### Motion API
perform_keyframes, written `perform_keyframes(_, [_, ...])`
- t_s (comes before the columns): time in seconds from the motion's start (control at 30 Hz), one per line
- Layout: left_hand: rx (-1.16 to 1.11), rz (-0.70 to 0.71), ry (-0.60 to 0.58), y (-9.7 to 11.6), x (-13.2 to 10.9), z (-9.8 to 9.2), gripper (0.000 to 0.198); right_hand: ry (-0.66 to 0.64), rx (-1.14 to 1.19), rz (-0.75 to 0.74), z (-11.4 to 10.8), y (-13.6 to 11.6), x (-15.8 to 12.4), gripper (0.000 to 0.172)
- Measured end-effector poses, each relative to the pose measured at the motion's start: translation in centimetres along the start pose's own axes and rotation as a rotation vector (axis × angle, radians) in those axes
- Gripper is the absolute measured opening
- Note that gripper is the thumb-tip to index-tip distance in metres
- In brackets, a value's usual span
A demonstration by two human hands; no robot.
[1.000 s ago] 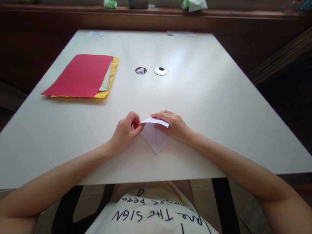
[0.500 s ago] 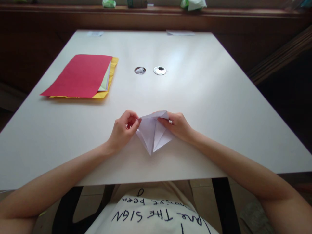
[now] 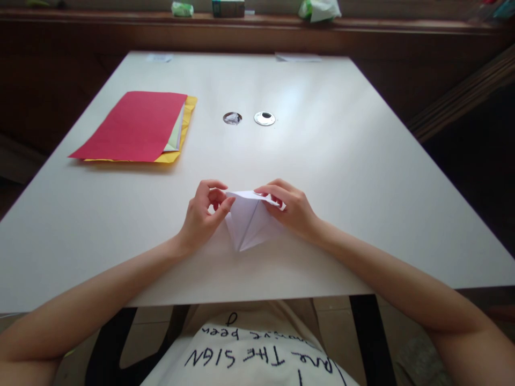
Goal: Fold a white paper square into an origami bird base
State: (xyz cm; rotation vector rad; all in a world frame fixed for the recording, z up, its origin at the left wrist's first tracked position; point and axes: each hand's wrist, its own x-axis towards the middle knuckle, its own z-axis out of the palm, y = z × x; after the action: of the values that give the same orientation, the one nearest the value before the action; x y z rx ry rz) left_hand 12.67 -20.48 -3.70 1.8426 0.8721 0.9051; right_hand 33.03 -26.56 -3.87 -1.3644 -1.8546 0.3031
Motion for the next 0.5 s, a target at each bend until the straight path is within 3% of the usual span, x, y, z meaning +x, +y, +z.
perform_keyframes(0.13, [0.083, -0.033, -0.087, 0.48, -0.21, 0.11, 0.041, 0.082, -0.06, 0.028, 0.0, -0.12, -0.19, 0.022])
perform_keyframes(0.23, [0.221, -0.069, -0.114, 0.5, -0.39, 0.35, 0.048, 0.061, -0.127, 0.07, 0.19, -0.3, -0.46, 0.027])
perform_keyframes(0.33, [0.3, -0.059, -0.136, 0.35, -0.47, 0.53, 0.047, 0.008, -0.18, 0.111, 0.32, -0.55, -0.67, 0.033])
perform_keyframes(0.5, [0.372, 0.079, -0.144, 0.04, -0.59, 0.69, 0.036, 0.018, -0.224, 0.076, 0.17, -0.51, -0.54, 0.03])
